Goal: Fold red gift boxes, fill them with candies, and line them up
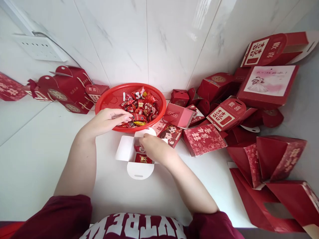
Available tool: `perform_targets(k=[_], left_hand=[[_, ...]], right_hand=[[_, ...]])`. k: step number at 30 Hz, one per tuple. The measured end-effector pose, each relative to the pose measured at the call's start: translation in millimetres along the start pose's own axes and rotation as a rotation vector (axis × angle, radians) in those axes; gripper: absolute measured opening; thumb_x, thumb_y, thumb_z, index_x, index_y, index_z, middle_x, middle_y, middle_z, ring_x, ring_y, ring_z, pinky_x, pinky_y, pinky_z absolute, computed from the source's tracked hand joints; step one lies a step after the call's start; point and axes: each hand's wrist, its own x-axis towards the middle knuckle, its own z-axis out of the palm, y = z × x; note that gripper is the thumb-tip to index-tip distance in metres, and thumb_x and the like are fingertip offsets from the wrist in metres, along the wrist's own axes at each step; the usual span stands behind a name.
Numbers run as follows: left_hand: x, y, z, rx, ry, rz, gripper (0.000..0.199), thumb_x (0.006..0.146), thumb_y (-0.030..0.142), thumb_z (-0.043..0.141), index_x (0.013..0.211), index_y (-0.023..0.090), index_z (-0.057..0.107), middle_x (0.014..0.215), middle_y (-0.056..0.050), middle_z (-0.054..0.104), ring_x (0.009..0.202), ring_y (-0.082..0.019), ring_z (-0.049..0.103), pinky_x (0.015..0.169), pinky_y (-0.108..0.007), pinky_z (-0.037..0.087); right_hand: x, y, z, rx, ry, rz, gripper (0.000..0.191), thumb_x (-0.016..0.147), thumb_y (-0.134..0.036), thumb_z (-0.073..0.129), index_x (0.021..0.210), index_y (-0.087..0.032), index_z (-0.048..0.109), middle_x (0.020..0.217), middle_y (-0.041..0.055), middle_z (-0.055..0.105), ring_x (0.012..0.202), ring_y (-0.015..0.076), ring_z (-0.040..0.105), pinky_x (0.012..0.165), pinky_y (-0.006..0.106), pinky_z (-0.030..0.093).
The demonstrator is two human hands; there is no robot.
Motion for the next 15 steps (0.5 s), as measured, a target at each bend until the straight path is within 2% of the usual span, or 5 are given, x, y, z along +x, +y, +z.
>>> perform_targets(k=[3,8,15], left_hand=[[0,0,-1.1,0.066,-0.014,0.004,0.036,0.086,0.052,0.061,0.108,0.026,0.075,0.107,-0.002,0.074,0.101,-0.023,0.068,0.088,-0.030,0.053],[-1,-1,-5.4,0.107,-0.007,-0.017,0.036,0.086,0.050,0.061,0.109,0.026,0.074,0.109,0.000,0.074,0.101,-0.022,0.067,0.086,-0.026,0.051],[6,-23,-25.7,0.221,0.165,-0.113,0.036,0.087,0.050,0.057,0.105,0.024,0.074,0.100,-0.002,0.076,0.094,-0.023,0.068,0.086,-0.029,0.050]], right_hand=[[8,-6,8,-0.098,-0.076,0.015,0.026,0.085,0.004,0.047,0.092,-0.015,0.063,0.100,0.0094,0.066,0.073,0.0154,0.062,0.058,0.024,0.036],[9,-8,12,-0.131,-0.083,0.016,0.027,0.084,0.004,0.046,0.092,-0.013,0.065,0.095,0.0113,0.068,0.075,0.0202,0.066,0.058,0.026,0.040],[17,-9,24,-0.141,-0.108,0.042,0.027,0.083,0.003,0.051,0.095,-0.011,0.070,0.100,0.0159,0.071,0.088,0.0261,0.070,0.068,0.028,0.048]])
